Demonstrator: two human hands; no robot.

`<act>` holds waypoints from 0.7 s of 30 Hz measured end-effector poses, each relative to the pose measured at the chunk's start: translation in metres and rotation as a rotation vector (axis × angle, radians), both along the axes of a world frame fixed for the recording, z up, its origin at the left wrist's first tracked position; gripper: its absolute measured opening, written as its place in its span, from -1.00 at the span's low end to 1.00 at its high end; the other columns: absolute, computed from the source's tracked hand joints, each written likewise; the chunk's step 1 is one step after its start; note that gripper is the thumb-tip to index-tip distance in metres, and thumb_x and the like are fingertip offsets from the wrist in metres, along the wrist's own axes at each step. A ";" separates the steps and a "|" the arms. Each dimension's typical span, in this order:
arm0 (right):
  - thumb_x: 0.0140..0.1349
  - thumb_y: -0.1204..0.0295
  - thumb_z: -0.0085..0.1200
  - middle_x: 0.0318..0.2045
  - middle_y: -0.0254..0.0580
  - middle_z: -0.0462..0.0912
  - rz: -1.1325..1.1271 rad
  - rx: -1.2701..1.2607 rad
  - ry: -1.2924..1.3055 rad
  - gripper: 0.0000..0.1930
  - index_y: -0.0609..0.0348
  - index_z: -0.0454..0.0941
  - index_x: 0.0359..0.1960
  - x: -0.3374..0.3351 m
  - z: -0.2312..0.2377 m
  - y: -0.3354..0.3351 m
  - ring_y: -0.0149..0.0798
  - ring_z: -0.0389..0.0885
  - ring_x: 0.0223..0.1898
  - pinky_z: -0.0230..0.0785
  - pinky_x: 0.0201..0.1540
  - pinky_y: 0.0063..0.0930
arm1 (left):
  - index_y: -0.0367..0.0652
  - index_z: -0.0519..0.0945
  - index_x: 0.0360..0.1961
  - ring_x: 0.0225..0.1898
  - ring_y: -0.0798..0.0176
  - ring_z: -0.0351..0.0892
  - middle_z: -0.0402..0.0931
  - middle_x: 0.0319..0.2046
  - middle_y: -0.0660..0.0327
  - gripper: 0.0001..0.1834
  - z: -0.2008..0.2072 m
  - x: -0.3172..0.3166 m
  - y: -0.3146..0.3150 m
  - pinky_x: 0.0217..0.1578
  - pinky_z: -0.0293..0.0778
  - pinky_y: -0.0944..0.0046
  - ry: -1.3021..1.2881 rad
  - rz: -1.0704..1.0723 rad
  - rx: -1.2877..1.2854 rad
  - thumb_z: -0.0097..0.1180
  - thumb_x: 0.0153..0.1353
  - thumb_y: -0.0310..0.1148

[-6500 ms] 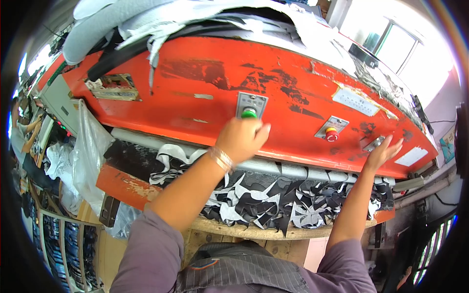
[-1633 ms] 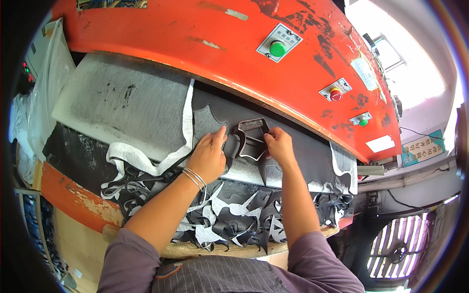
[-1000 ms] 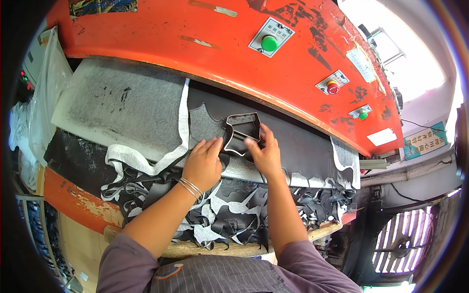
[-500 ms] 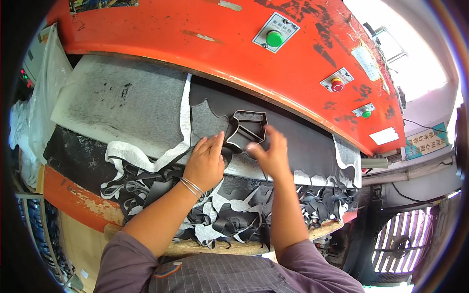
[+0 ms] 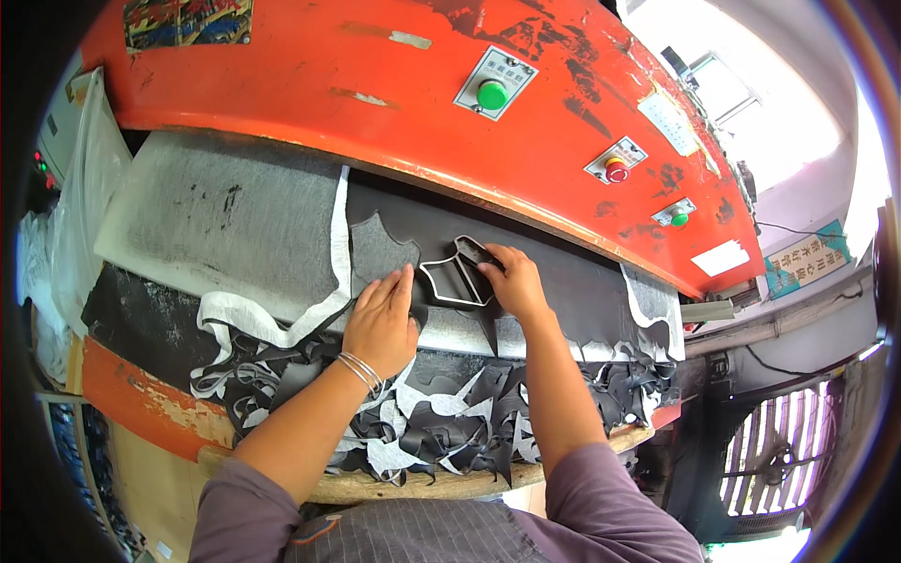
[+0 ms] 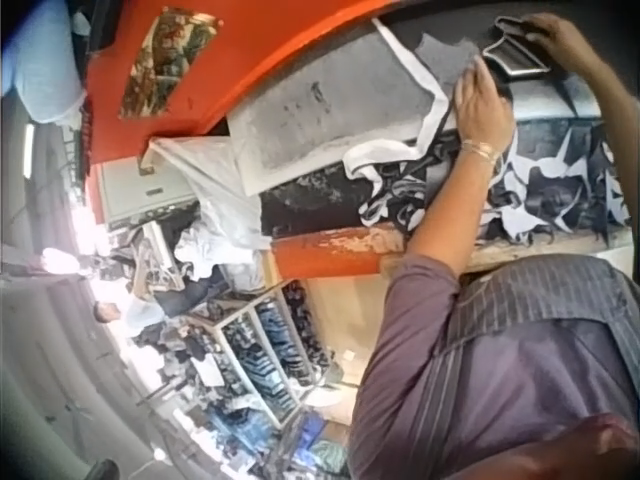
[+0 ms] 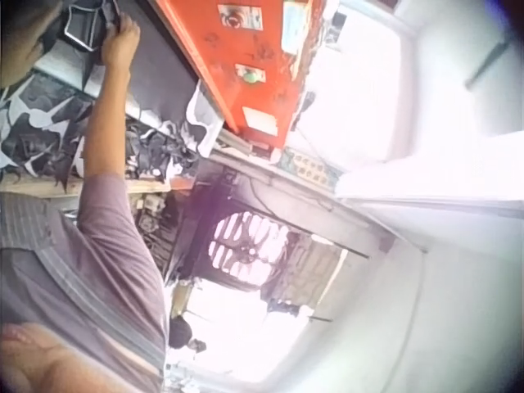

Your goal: Operate a hydraulic cutting press to cut shoe components from a sheet of material using a metal die.

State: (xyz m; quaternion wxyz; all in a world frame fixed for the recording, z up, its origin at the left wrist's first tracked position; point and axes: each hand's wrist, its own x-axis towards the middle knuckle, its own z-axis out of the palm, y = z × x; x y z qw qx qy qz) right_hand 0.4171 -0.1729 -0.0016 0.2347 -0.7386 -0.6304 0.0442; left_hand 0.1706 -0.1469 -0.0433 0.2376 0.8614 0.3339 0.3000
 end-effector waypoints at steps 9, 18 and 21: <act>-0.17 -0.06 0.38 0.16 0.10 0.42 -0.059 0.025 -0.031 -0.01 0.20 0.24 0.28 -0.013 -0.017 -0.058 0.07 0.24 0.30 -0.11 0.32 -0.09 | -0.39 -0.04 0.36 0.26 0.06 0.26 0.33 0.22 -0.03 -0.10 -0.006 0.017 0.023 0.24 0.04 0.07 0.009 -0.002 -0.067 -0.03 -0.08 -0.53; -0.11 0.07 0.33 0.13 0.13 0.43 -0.161 0.117 -0.115 -0.08 0.26 0.22 0.27 -0.026 -0.026 -0.053 0.10 0.30 0.26 0.05 0.25 -0.02 | -0.41 0.09 0.32 0.27 -0.03 0.25 0.27 0.23 -0.12 -0.14 0.004 0.017 0.048 0.26 0.04 0.06 0.033 -0.127 -0.157 -0.01 -0.12 -0.44; -0.10 0.06 0.30 0.16 0.23 0.38 -0.150 0.100 -0.118 -0.07 0.24 0.19 0.30 -0.021 -0.028 -0.054 0.12 0.26 0.28 0.02 0.27 -0.01 | -0.42 0.13 0.29 0.26 -0.02 0.27 0.30 0.22 -0.11 -0.15 0.008 0.015 0.044 0.26 0.07 0.07 0.041 -0.148 -0.125 0.00 -0.14 -0.44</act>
